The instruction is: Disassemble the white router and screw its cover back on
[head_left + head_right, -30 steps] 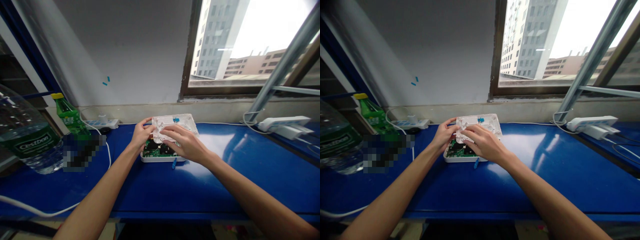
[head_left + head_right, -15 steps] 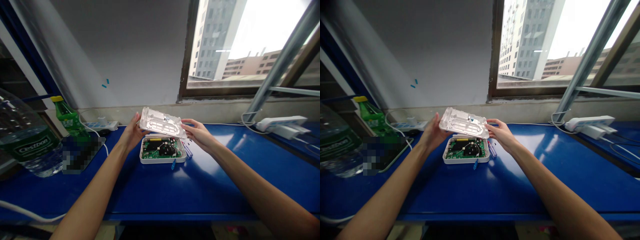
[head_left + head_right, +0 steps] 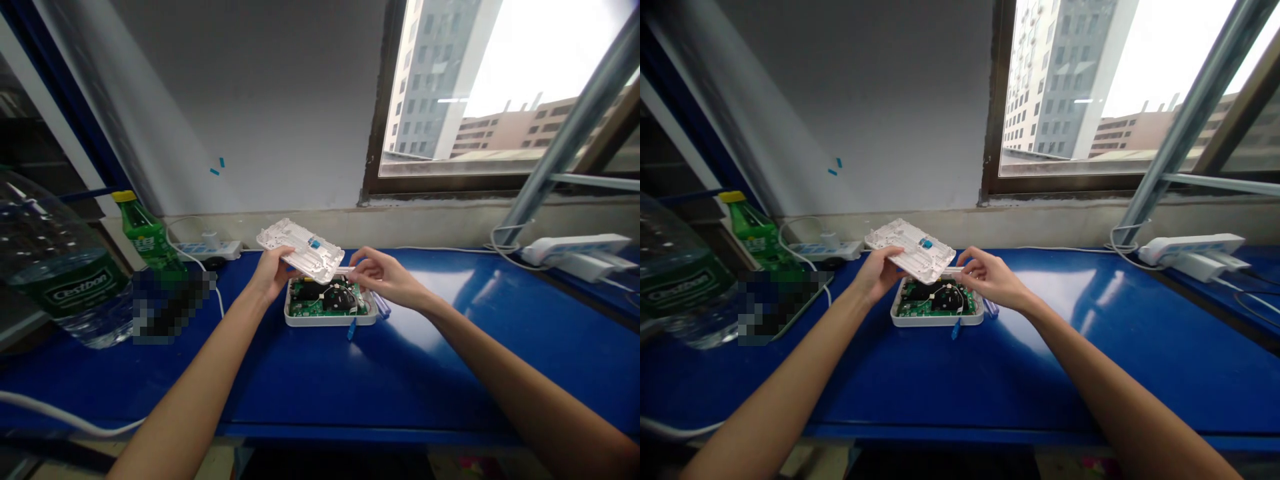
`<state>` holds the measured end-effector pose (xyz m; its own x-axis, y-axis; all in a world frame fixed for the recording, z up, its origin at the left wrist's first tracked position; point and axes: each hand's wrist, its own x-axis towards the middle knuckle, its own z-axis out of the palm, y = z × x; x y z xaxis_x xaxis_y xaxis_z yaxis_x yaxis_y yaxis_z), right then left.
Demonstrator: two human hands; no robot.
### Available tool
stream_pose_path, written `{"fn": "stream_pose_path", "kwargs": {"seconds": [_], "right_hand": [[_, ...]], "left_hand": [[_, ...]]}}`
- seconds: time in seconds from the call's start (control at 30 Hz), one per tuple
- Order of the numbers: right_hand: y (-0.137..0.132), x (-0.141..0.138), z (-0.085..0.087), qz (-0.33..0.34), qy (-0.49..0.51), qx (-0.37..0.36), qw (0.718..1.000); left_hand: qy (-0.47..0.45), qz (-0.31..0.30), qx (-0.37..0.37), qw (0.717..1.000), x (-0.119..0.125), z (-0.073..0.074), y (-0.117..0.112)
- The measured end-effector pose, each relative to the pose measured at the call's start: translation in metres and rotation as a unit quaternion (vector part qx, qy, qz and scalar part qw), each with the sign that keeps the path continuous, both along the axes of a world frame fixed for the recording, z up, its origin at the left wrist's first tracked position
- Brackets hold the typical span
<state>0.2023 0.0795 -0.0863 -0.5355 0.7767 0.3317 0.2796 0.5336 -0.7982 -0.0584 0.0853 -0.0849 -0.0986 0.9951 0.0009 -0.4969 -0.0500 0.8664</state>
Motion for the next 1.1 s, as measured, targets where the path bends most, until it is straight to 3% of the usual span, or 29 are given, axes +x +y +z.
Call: {"fn": "stream_pose_path", "kwargs": {"seconds": [0.1,0.2,0.33,0.57,0.67,0.73,0.93,1.1], "right_hand": [[-0.004,0.007,0.006,0.143,-0.161,0.092,0.972],[-0.006,0.003,0.005,0.159,-0.221,0.154,0.950],[-0.002,-0.003,-0.003,0.158,-0.208,0.169,0.951],[0.009,0.002,-0.015,0.032,-0.068,0.085,0.994],[0.016,0.002,-0.022,-0.003,-0.010,0.032,0.999],[0.020,0.002,-0.026,-0.031,0.012,0.034,0.999],[0.019,0.003,-0.022,-0.098,-0.041,0.154,0.982],[0.014,0.002,-0.016,-0.116,-0.083,0.320,0.937]], "left_hand": [[-0.006,0.035,-0.007,0.999,-0.010,-0.001,0.006],[-0.012,0.042,-0.004,0.999,-0.014,-0.001,0.009],[-0.018,0.037,0.005,0.999,-0.014,-0.002,0.010],[-0.021,0.056,0.014,0.998,-0.018,-0.004,0.013],[-0.014,0.062,0.029,0.998,-0.017,-0.004,0.012],[-0.007,0.059,0.042,0.997,-0.015,-0.003,0.010],[0.024,0.055,0.095,0.994,-0.001,-0.003,0.003],[0.042,0.067,0.126,0.989,0.012,-0.005,-0.002]]}}
